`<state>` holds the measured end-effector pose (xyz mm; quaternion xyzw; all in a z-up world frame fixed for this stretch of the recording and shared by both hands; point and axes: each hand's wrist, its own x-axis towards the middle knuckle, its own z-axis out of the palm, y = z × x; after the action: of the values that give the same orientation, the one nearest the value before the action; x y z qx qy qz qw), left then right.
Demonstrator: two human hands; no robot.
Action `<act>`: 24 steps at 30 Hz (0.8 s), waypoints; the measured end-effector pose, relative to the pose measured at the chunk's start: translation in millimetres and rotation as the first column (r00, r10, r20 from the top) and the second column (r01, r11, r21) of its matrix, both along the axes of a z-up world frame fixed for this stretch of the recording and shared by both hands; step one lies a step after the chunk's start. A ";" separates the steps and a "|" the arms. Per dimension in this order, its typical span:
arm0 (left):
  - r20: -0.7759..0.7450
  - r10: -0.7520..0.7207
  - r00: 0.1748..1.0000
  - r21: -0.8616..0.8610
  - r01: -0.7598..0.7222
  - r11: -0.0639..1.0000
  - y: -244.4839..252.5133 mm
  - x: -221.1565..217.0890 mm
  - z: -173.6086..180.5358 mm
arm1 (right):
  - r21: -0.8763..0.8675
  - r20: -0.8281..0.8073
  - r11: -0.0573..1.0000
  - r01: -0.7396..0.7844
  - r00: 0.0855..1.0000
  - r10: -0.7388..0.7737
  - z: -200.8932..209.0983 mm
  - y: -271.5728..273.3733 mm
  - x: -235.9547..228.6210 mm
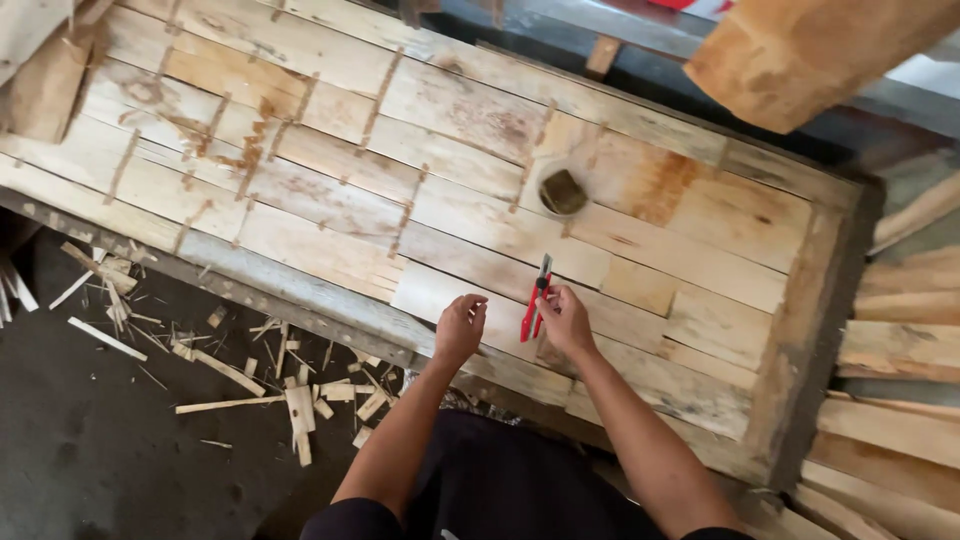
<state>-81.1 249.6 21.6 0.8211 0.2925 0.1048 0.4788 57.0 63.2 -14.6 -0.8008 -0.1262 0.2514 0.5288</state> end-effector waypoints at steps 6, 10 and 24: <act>0.038 0.018 0.999 -0.014 -0.017 1.000 99.7 10.3 -6.7 | -0.083 -0.053 0.996 -0.019 0.999 0.014 21.8 117.4 11.5; 0.085 0.025 0.996 0.015 -0.026 1.000 192.5 11.8 -16.5 | -0.064 -0.050 0.998 -0.003 0.999 0.000 6.2 223.0 17.2; -0.056 0.289 0.956 0.518 -0.220 0.827 484.4 -1.9 -49.3 | -0.089 0.100 0.994 -0.066 0.992 0.075 -51.3 452.8 -19.4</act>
<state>-83.0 734.0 -27.8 0.8763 0.3928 0.1862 0.2078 37.6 516.0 -65.9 -0.8296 -0.1706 0.2335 0.4776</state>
